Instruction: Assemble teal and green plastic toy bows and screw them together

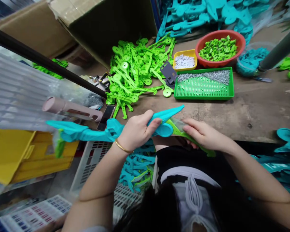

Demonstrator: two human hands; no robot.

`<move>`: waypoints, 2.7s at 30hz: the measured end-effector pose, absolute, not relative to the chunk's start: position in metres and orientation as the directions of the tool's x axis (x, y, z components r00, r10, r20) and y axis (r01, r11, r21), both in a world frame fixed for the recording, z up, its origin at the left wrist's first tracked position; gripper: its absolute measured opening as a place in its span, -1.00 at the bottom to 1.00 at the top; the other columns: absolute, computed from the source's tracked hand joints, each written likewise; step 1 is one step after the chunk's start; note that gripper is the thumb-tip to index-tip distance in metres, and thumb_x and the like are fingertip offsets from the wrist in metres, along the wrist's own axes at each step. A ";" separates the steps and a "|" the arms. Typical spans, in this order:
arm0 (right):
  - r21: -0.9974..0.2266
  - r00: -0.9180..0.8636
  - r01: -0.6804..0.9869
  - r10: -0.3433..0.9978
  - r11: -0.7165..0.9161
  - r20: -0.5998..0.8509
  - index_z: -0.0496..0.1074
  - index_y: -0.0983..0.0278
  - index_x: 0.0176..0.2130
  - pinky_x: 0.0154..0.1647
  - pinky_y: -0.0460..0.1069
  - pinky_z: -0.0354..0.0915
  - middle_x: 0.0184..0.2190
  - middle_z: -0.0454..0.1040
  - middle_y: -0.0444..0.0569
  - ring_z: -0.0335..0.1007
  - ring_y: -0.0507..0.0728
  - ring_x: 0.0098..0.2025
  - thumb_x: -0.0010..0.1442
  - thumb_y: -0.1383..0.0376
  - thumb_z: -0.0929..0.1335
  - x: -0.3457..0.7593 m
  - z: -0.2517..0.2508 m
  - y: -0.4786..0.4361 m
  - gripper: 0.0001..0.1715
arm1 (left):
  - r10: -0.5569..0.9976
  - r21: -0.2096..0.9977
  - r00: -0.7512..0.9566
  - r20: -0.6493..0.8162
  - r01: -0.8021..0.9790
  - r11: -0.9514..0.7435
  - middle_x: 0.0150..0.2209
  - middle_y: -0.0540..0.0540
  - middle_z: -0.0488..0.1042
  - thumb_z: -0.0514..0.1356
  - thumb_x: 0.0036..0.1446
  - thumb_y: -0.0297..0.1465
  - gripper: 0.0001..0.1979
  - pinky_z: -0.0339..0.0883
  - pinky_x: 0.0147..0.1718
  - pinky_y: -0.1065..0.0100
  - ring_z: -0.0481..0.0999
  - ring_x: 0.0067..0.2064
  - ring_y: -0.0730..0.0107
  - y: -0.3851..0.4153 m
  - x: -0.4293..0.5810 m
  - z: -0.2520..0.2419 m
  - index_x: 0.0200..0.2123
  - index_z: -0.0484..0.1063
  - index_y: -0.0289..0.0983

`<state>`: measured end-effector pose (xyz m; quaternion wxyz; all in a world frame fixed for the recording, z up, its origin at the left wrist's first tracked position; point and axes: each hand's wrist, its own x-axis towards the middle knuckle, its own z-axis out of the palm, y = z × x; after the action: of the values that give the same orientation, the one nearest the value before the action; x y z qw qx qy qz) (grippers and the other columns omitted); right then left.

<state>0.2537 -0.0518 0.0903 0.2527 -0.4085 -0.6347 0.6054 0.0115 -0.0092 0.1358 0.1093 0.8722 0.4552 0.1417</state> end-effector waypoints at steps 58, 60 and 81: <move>-0.967 0.314 0.042 0.916 0.250 0.250 0.38 0.11 -0.09 0.02 0.23 0.42 -0.20 0.54 0.02 0.48 0.26 0.00 0.06 0.03 0.46 0.286 0.045 -0.064 -0.55 | 0.457 0.103 0.871 0.180 0.445 -0.889 -0.22 -0.22 0.57 -0.01 0.29 -0.19 -0.61 0.39 -0.28 0.25 0.57 -0.20 0.16 0.004 0.124 0.127 -0.06 0.40 -0.37; -0.969 0.279 -0.020 0.932 0.248 0.233 0.39 0.10 -0.13 0.04 0.19 0.42 -0.18 0.53 -0.02 0.48 0.21 -0.03 0.04 0.10 0.48 0.290 0.047 -0.062 -0.60 | 0.441 0.087 0.884 0.157 0.432 -0.898 -0.27 -0.20 0.57 0.00 0.29 -0.19 -0.63 0.36 -0.33 0.29 0.57 -0.24 0.20 0.008 0.124 0.127 -0.10 0.42 -0.35; -0.909 0.560 -0.060 0.768 0.413 0.312 0.23 0.12 -0.40 -0.17 0.12 0.40 -0.54 0.20 -0.18 0.31 0.07 -0.44 0.21 -0.04 0.27 0.332 0.086 -0.057 -0.67 | 0.437 0.047 0.899 0.019 0.436 -0.899 -0.24 -0.25 0.57 0.12 0.24 -0.34 -0.76 0.42 -0.21 0.18 0.58 -0.18 0.12 0.017 0.166 0.123 -0.14 0.42 -0.40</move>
<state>0.3319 -0.0572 0.0864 0.7501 -0.4662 -0.3795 0.2758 0.1661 0.0172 0.1228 0.0210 0.9743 0.2239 0.0146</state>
